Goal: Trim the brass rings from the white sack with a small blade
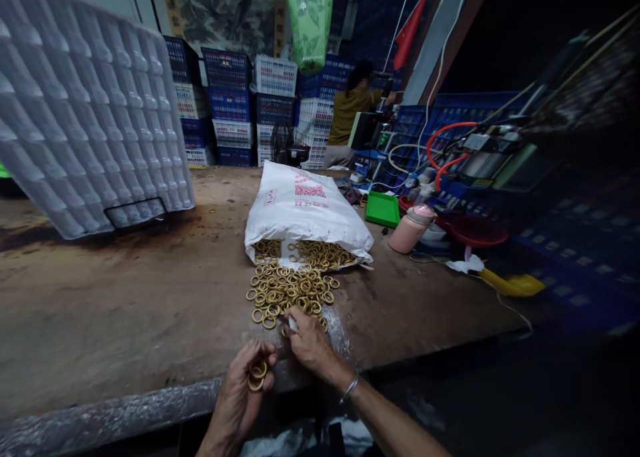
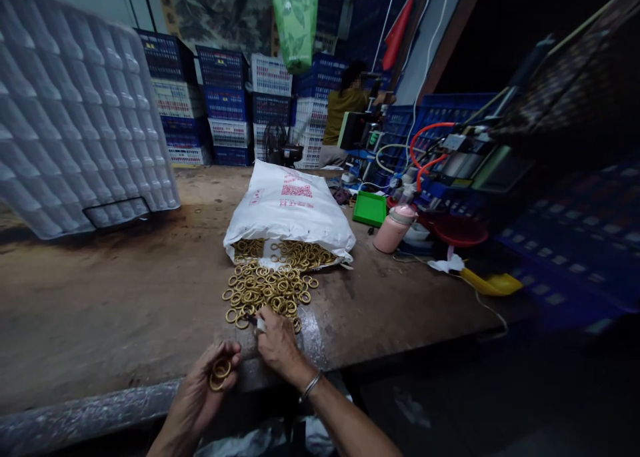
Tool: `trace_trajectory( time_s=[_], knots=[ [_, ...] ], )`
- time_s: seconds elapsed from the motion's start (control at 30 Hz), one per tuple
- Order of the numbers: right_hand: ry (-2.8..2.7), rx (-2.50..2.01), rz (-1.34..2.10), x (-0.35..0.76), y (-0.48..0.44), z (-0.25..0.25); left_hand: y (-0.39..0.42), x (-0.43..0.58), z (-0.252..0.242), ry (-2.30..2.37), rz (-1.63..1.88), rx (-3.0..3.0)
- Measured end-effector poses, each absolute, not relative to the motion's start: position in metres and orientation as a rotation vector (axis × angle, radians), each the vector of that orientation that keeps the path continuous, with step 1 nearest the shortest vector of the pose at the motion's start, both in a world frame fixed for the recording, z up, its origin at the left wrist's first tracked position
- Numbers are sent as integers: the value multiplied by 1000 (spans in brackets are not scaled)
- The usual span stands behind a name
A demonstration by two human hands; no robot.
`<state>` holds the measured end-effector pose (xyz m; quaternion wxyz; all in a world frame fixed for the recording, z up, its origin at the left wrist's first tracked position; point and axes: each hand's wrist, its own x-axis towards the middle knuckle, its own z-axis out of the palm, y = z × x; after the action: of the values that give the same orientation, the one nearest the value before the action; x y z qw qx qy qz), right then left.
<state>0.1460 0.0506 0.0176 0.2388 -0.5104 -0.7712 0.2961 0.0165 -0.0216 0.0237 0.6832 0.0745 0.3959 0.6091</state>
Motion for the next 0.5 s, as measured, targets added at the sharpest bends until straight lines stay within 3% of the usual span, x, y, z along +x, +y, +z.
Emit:
trace_trajectory(
  time_s=[0.27,0.5],
  knots=[
    [-1352,-1103,1727,149,37,40,-12,30,18,1083,1343,452],
    [-1239,-1009,1949,149,31,36,-12,33,22,1128,1302,478]
  ],
)
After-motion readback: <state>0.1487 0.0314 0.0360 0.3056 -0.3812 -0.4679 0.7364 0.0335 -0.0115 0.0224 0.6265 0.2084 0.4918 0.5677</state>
